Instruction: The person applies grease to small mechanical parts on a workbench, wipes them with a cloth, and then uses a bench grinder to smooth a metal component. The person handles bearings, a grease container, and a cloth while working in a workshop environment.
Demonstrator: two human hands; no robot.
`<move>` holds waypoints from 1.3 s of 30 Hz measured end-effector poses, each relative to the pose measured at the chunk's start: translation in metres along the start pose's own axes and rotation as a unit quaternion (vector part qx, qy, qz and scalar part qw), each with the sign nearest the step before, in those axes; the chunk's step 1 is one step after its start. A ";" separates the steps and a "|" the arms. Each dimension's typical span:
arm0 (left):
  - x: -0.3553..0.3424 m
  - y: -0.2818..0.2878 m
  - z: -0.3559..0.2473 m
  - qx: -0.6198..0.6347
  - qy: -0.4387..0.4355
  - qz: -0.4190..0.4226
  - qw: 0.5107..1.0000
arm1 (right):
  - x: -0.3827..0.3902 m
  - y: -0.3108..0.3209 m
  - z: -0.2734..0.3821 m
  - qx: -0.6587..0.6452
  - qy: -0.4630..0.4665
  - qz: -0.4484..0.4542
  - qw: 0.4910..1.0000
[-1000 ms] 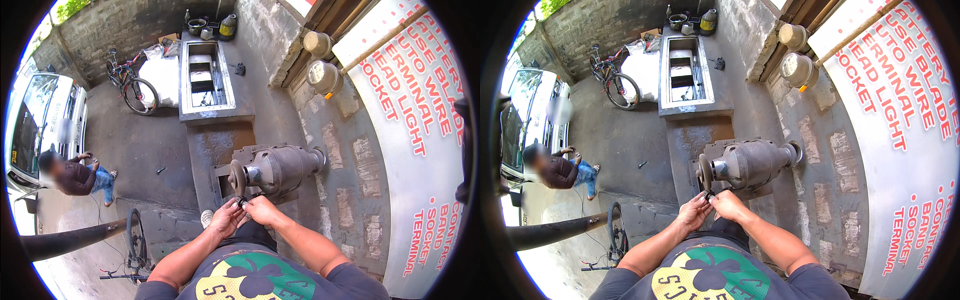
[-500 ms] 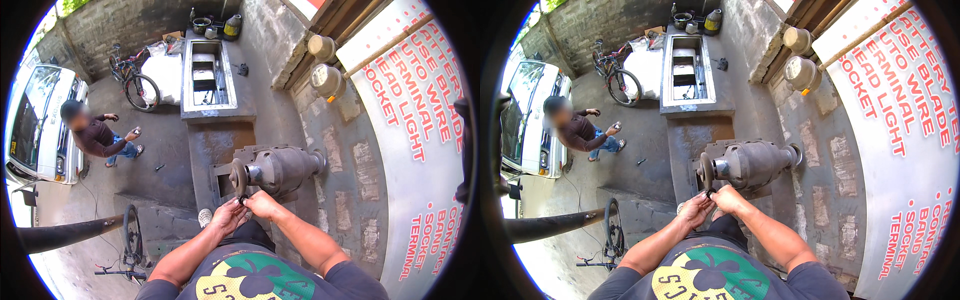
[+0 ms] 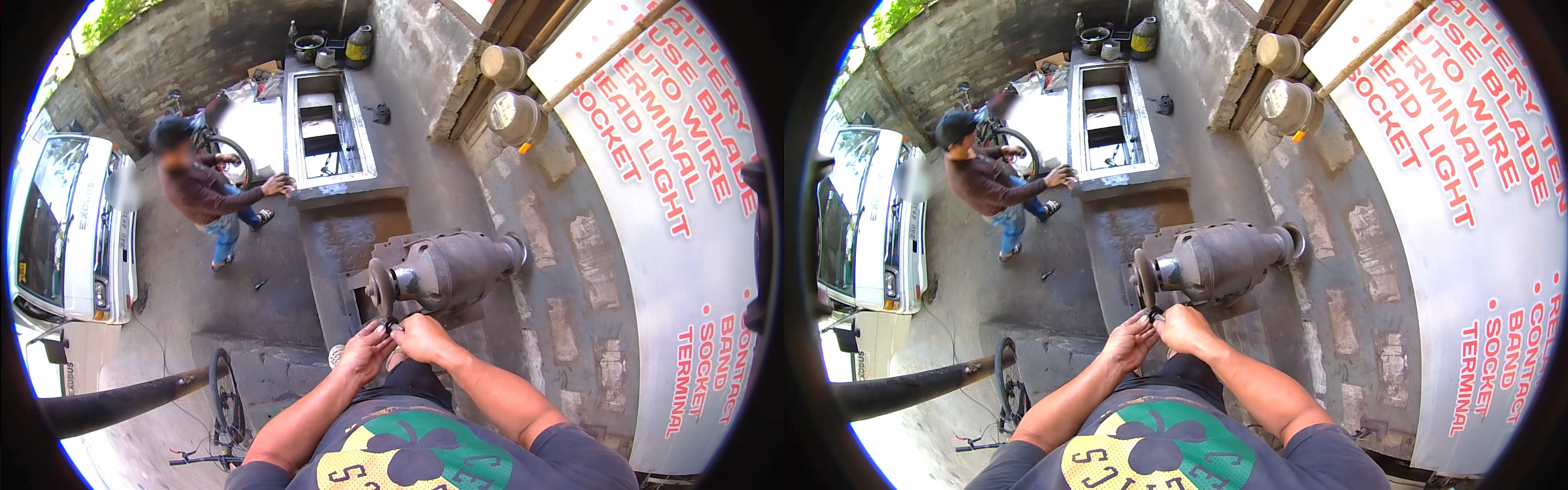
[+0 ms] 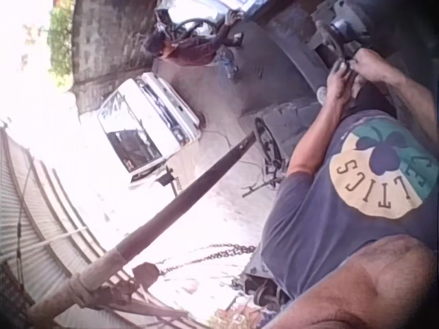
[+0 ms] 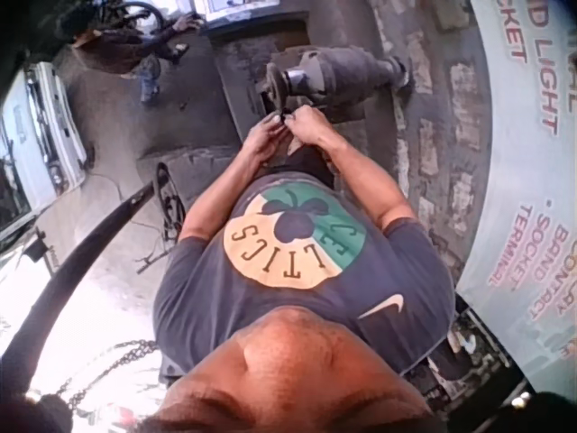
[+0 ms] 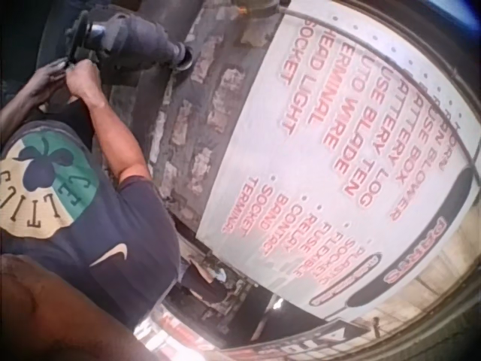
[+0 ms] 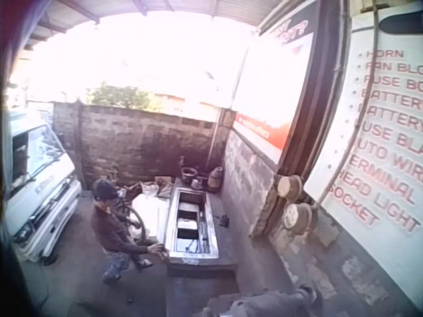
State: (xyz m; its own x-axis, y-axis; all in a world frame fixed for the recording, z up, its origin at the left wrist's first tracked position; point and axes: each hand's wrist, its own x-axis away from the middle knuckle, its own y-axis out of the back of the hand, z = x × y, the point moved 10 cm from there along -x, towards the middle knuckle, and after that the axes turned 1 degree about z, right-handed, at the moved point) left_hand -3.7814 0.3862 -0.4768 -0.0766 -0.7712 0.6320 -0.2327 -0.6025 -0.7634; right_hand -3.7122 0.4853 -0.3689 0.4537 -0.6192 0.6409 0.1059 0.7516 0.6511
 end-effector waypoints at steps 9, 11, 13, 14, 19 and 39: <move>-0.001 -0.006 0.008 0.041 0.022 0.011 0.999 | -0.009 0.012 0.005 0.027 0.002 0.037 0.999; -0.002 -0.004 0.010 0.045 0.026 -0.001 0.999 | -0.012 0.010 0.004 0.026 0.001 0.030 0.999; -0.005 -0.002 0.010 0.036 0.013 0.012 0.999 | -0.008 0.011 0.003 0.019 0.012 0.016 1.000; -0.006 0.001 0.010 0.032 0.005 0.015 0.999 | 0.000 0.012 0.004 0.014 0.025 0.009 1.000; 0.029 -0.028 0.004 -0.013 -0.004 0.136 0.991 | 0.061 0.022 0.020 0.039 0.104 -0.111 0.988; -0.004 0.004 0.010 0.047 0.031 -0.014 0.998 | -0.018 -0.038 -0.039 -0.295 -0.147 0.090 0.940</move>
State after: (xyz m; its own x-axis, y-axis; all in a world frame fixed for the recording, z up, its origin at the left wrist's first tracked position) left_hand -3.7727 0.3847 -0.4841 -0.1328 -0.7413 0.6579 -0.1433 -0.6424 -0.7528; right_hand -3.6899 0.4763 -0.4210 0.2563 -0.4405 0.8604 0.5629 0.7916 0.2376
